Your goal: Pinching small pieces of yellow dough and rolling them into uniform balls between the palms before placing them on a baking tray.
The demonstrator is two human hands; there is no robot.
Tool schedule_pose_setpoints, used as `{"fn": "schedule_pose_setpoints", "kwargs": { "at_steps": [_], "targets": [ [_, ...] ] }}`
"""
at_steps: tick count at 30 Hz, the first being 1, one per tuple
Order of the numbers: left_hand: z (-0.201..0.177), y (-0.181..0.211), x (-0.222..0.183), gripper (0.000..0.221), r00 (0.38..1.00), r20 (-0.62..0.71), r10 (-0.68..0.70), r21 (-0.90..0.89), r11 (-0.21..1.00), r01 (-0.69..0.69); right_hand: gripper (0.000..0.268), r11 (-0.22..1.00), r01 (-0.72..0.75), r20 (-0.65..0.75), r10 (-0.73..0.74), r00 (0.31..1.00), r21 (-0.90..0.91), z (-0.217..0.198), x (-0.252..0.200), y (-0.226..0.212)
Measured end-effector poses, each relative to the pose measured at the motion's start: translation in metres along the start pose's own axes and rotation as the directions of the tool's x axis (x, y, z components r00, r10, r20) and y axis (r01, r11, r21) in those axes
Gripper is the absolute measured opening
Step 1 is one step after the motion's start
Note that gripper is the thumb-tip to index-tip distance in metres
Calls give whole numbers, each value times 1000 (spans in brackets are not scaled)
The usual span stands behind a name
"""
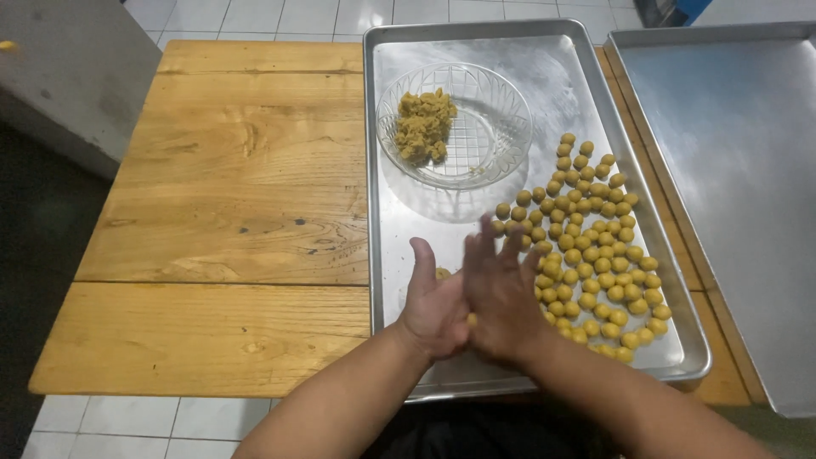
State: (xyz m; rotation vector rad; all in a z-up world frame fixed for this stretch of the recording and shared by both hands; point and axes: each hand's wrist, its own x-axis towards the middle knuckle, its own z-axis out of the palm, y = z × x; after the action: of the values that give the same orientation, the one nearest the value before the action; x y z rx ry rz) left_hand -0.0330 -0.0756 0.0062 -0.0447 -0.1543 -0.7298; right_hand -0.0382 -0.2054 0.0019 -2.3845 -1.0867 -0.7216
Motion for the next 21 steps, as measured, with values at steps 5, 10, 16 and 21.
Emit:
{"fn": "schedule_pose_setpoints", "kwargs": {
  "at_steps": [5,10,16,21],
  "targets": [
    [15,-8,2,118,987,-68,-143,405,900,158,101,955,-298,60,297,953,5,-15,26,1],
    [-1,-29,14,105,811,150,566,247,772,-585,104,998,-59,14,58,998,24,1,-1,-25],
    [22,-4,0,120,992,-46,-119,437,890,127,104,957,-288,95,284,954,32,-13,5,8],
    [-1,-42,20,88,998,57,14,386,922,-35,107,978,-203,26,202,979,46,-15,20,-12]
  ]
}}
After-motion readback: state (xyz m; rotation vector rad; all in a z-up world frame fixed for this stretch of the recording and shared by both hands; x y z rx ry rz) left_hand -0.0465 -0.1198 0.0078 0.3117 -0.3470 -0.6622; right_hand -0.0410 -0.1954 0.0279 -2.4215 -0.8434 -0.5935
